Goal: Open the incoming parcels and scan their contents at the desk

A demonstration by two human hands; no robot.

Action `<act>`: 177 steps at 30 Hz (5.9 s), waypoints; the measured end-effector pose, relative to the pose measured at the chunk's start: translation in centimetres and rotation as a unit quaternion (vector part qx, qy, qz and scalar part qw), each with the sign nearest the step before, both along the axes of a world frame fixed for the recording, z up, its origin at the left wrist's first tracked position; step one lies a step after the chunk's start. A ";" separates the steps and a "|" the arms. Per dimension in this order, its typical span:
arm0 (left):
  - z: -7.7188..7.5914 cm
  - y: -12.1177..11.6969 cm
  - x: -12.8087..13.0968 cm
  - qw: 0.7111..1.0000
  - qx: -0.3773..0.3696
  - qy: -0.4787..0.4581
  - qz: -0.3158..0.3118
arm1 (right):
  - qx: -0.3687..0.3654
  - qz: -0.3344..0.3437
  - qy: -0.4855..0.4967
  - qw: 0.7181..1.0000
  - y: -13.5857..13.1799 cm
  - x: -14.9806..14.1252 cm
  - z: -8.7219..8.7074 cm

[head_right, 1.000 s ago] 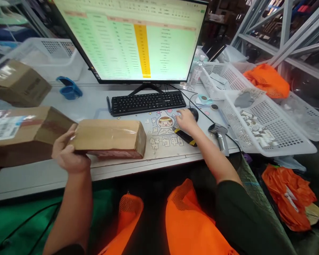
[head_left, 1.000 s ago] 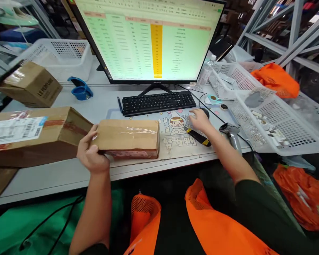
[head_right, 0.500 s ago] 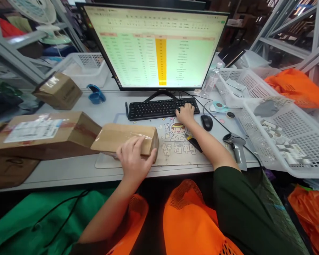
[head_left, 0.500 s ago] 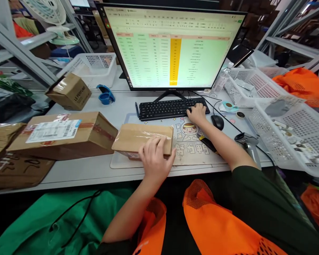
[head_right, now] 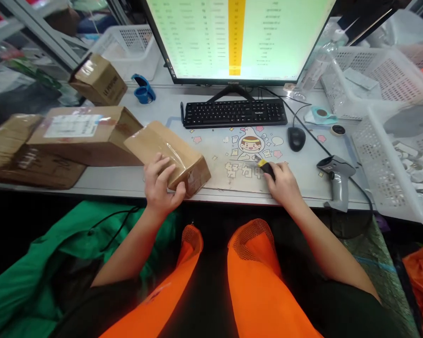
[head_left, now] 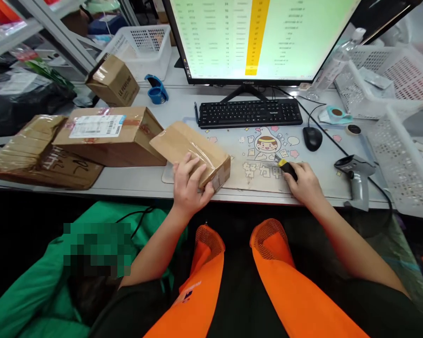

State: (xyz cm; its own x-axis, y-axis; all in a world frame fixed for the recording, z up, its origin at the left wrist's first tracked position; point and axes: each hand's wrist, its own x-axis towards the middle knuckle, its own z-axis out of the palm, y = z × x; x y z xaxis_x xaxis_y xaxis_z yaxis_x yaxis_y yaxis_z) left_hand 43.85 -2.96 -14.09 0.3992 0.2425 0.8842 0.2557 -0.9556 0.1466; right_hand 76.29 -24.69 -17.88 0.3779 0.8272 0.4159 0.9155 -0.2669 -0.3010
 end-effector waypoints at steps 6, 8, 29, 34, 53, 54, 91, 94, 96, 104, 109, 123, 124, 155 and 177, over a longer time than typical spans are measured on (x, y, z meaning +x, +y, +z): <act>0.4 1.6 -1.1 0.995 0.084 0.012 -0.047 | 0.078 0.250 -0.040 0.964 3.2 -8.9 4.3; 0.7 1.9 -1.5 0.994 0.088 0.021 -0.067 | 0.081 0.276 -0.044 0.957 4.4 -10.8 4.9; -2.8 1.2 -8.5 0.961 -0.150 -0.215 0.090 | 0.208 -0.130 0.040 0.969 -2.2 0.5 0.7; -2.1 -0.3 -6.1 0.960 -0.146 -0.186 0.147 | 0.189 -0.074 0.080 0.976 -2.3 -1.9 -0.5; 0.3 -2.8 4.0 0.997 -0.005 0.007 -0.072 | 0.133 0.241 0.004 0.961 -1.0 -7.4 4.8; 0.1 -3.5 4.2 0.998 -0.013 0.005 -0.057 | 0.132 0.249 -0.003 0.959 -0.5 -7.2 4.8; -1.4 -4.2 4.1 0.995 -0.051 -0.073 -0.036 | -0.112 0.188 -0.061 0.974 4.0 -8.2 17.7; -1.5 -3.9 4.9 0.993 -0.029 -0.096 -0.062 | -0.166 0.190 -0.091 0.963 5.3 -9.4 18.0; -1.5 -3.1 5.0 0.991 -0.023 -0.108 -0.076 | -0.181 0.172 -0.118 0.961 5.8 -10.2 17.9; -1.8 -2.7 5.1 0.992 -0.011 -0.115 -0.057 | -0.227 0.178 -0.155 0.945 6.4 -8.9 19.4; -2.5 -2.5 5.3 0.989 -0.030 -0.126 -0.072 | -0.211 0.195 -0.158 0.945 7.1 -9.7 20.1; -0.1 -3.0 3.2 0.995 -0.016 -0.066 -0.071 | -0.406 -0.208 -0.112 0.883 -2.9 3.3 19.0; 0.9 -2.8 2.8 0.996 -0.022 -0.035 -0.078 | -0.411 -0.249 -0.080 0.873 -3.8 4.7 18.1; 15.6 1.0 12.4 0.732 0.050 0.676 -0.069 | 0.146 0.006 0.351 0.925 4.1 -4.6 6.0; 18.0 5.4 14.7 0.759 -0.135 0.633 -0.073 | 0.231 0.009 0.318 0.919 3.7 -6.6 5.9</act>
